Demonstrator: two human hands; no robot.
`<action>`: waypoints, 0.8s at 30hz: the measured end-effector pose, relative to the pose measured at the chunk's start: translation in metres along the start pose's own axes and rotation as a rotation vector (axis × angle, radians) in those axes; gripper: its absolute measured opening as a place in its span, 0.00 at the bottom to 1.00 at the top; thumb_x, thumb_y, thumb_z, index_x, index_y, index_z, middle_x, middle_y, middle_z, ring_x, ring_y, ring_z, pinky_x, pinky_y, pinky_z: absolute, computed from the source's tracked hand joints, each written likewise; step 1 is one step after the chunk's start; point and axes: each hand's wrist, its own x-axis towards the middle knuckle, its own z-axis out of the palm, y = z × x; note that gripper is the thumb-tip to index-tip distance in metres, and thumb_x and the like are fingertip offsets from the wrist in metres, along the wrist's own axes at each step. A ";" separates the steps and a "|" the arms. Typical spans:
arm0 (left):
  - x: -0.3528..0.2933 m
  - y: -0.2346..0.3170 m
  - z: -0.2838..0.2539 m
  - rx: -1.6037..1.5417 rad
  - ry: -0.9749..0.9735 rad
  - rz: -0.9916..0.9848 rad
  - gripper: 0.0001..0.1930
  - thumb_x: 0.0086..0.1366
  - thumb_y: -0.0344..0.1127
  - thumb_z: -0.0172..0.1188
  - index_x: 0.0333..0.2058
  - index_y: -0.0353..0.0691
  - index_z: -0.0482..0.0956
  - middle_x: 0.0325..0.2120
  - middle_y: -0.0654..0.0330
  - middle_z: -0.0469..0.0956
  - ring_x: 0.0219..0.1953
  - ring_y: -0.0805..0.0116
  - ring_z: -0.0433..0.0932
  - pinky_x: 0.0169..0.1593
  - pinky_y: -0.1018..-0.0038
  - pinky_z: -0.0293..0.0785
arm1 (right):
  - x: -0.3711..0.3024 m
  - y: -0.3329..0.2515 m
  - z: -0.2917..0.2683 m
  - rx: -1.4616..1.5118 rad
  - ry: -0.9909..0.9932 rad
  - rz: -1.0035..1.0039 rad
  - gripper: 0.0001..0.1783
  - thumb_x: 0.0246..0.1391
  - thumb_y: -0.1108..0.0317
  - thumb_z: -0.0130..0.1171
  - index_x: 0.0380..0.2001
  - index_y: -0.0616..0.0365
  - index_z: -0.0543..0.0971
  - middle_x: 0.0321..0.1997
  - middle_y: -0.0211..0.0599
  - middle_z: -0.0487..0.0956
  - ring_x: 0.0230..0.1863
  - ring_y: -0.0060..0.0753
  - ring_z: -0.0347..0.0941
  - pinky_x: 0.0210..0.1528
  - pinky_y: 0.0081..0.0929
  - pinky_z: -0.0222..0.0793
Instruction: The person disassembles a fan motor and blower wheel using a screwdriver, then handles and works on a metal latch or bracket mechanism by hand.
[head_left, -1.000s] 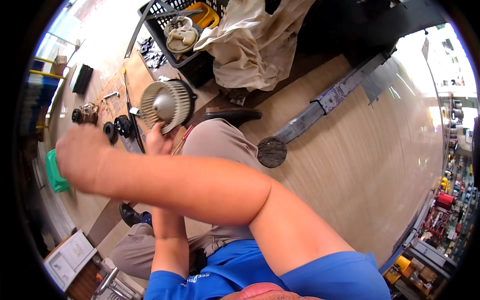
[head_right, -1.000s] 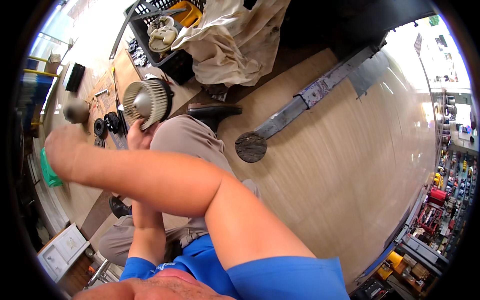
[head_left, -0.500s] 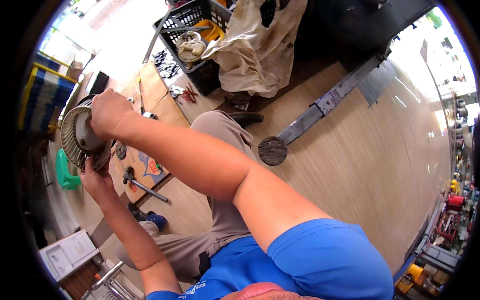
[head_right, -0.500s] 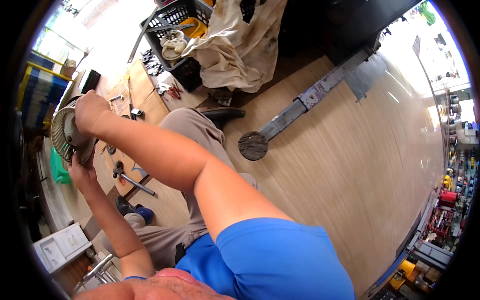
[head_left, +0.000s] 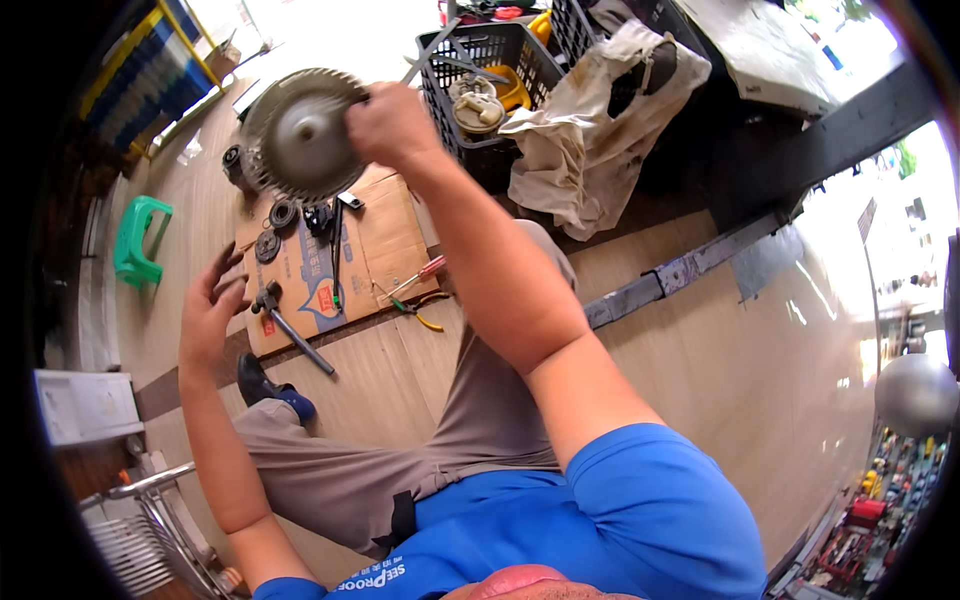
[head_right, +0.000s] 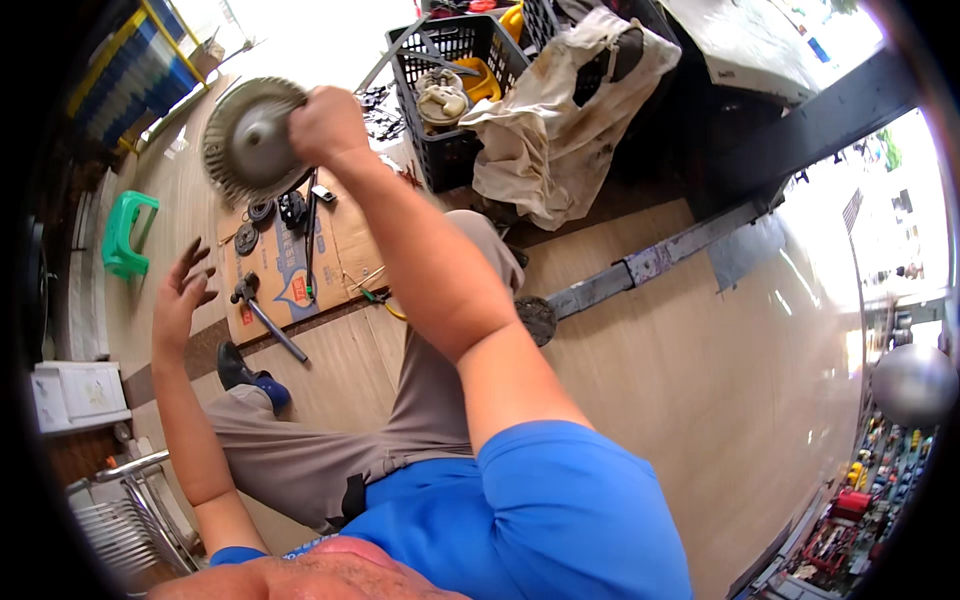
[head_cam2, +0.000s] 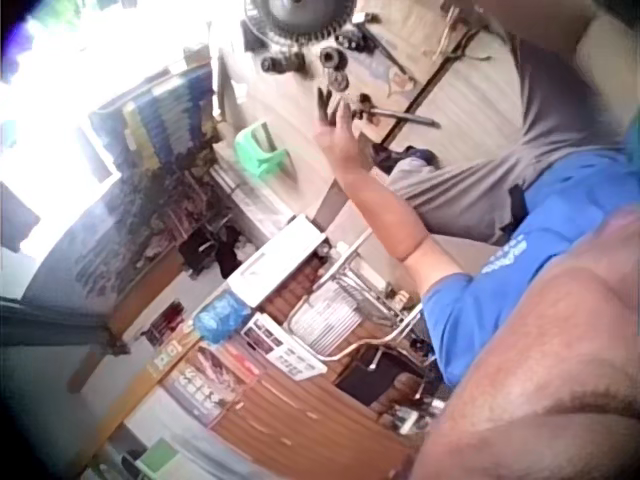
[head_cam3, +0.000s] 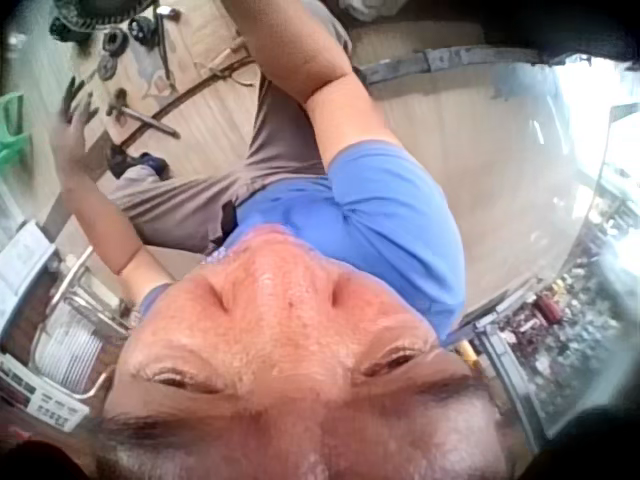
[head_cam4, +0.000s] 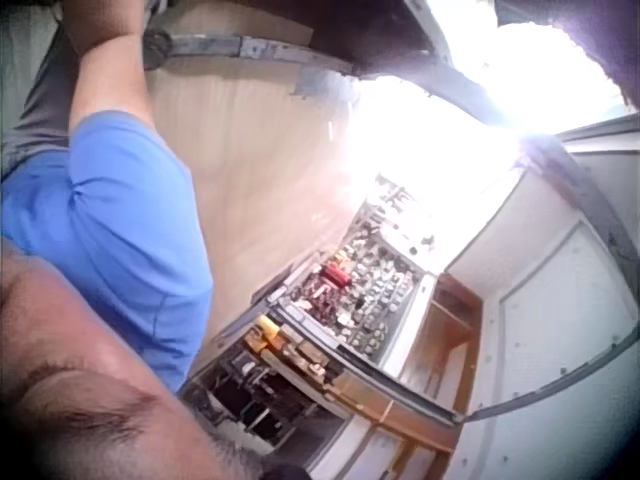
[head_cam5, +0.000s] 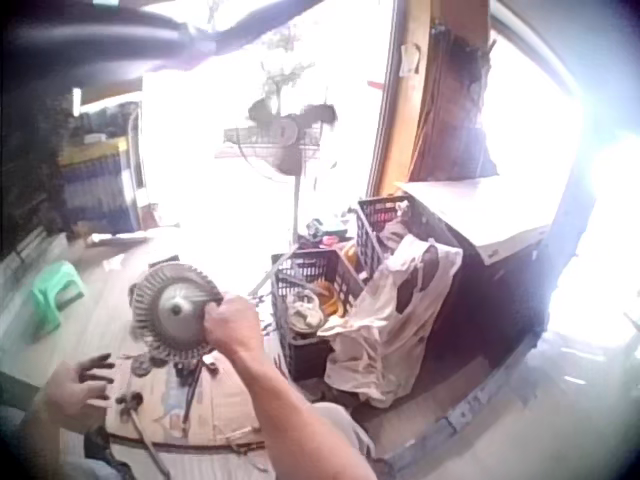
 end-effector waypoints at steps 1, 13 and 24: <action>-0.008 -0.021 -0.020 0.129 -0.040 -0.054 0.28 0.66 0.29 0.55 0.64 0.39 0.63 0.58 0.55 0.70 0.51 0.68 0.75 0.47 0.70 0.78 | 0.002 0.007 -0.008 -0.090 0.068 -0.087 0.20 0.51 0.63 0.52 0.31 0.75 0.79 0.30 0.61 0.80 0.32 0.49 0.80 0.39 0.39 0.77; -0.062 -0.047 -0.092 0.566 0.068 -0.142 0.29 0.63 0.32 0.58 0.63 0.37 0.64 0.52 0.43 0.74 0.45 0.61 0.78 0.51 0.70 0.71 | -0.072 0.178 -0.204 -0.238 0.679 0.082 0.19 0.54 0.65 0.53 0.43 0.69 0.80 0.36 0.51 0.83 0.37 0.39 0.79 0.42 0.36 0.72; -0.048 -0.052 -0.075 0.636 0.042 -0.171 0.30 0.62 0.36 0.60 0.60 0.30 0.65 0.52 0.44 0.74 0.56 0.53 0.73 0.59 0.67 0.65 | -0.151 0.482 -0.178 -0.491 0.479 0.965 0.18 0.48 0.65 0.58 0.34 0.74 0.80 0.28 0.49 0.81 0.29 0.47 0.79 0.33 0.39 0.73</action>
